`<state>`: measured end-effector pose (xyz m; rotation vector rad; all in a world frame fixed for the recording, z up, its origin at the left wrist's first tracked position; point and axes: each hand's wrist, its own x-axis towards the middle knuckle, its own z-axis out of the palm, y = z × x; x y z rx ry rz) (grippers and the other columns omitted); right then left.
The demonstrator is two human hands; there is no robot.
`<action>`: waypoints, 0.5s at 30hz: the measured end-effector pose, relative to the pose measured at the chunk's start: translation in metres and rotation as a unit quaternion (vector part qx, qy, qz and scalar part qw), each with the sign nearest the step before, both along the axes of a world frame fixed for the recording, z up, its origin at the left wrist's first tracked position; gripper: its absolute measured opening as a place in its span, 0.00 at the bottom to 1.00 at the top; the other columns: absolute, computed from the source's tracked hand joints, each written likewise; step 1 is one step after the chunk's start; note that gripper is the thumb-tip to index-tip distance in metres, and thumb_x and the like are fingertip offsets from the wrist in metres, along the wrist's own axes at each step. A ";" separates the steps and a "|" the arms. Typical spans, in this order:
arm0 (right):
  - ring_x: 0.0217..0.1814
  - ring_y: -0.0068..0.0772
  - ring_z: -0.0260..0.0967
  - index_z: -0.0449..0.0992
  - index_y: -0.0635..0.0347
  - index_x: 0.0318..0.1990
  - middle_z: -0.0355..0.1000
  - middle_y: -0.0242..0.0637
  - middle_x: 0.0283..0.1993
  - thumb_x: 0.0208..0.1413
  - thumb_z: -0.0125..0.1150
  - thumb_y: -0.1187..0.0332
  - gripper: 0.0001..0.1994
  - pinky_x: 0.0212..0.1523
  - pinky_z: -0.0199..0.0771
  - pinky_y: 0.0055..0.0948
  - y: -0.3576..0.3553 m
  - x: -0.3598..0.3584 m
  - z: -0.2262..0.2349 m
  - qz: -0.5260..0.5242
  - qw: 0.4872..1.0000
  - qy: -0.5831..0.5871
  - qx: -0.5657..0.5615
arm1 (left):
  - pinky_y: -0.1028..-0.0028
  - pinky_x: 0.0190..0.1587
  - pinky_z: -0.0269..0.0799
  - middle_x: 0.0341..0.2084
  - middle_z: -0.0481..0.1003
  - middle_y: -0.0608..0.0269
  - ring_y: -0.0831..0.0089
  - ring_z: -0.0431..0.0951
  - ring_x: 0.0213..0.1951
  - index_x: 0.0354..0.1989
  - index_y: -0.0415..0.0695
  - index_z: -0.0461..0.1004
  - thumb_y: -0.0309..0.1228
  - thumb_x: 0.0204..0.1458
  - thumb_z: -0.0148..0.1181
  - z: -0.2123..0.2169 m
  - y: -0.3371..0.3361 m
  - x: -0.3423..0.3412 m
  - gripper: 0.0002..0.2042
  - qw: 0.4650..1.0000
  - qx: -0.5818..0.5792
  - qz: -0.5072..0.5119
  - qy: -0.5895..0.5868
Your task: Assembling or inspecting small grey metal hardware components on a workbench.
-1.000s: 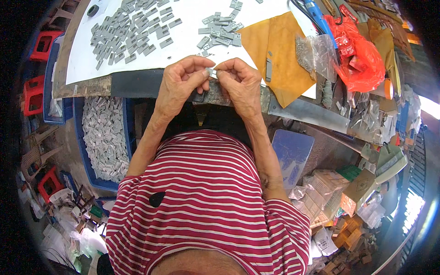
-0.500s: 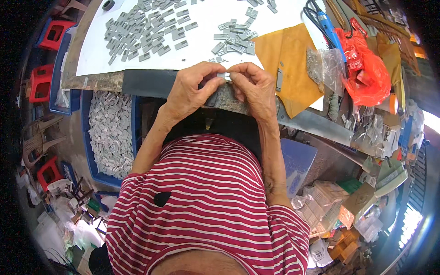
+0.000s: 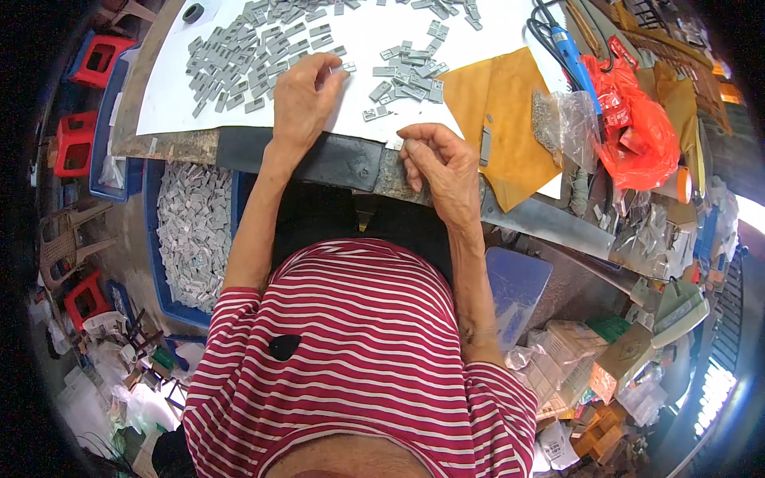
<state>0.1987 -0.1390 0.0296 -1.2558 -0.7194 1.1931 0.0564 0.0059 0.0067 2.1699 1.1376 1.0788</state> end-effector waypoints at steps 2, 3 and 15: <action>0.19 0.15 0.60 0.71 0.71 0.39 0.68 0.35 0.26 0.53 0.52 0.75 0.08 0.17 0.60 0.14 -0.003 0.001 -0.001 -0.002 1.000 0.001 -0.005 | 0.72 0.28 0.69 0.23 0.74 0.56 0.67 0.73 0.22 0.30 0.37 0.74 0.28 0.41 0.59 -0.008 0.008 0.003 0.09 0.997 0.062 0.029 0.036; 0.19 0.15 0.60 0.71 0.71 0.39 0.68 0.35 0.26 0.53 0.52 0.75 0.08 0.17 0.60 0.14 -0.004 0.001 -0.001 -0.002 1.000 0.001 -0.004 | 0.72 0.28 0.69 0.23 0.74 0.56 0.67 0.73 0.22 0.30 0.37 0.74 0.28 0.41 0.59 -0.011 0.011 0.004 0.09 0.997 0.063 0.029 0.037; 0.19 0.15 0.60 0.71 0.71 0.38 0.68 0.34 0.25 0.53 0.51 0.77 0.07 0.15 0.59 0.13 -0.011 0.001 -0.001 -0.011 1.000 0.011 0.003 | 0.63 0.37 0.57 0.29 0.74 0.59 0.63 0.73 0.34 0.31 0.41 0.74 0.30 0.42 0.58 -0.012 0.010 0.009 0.08 0.985 0.069 0.067 0.145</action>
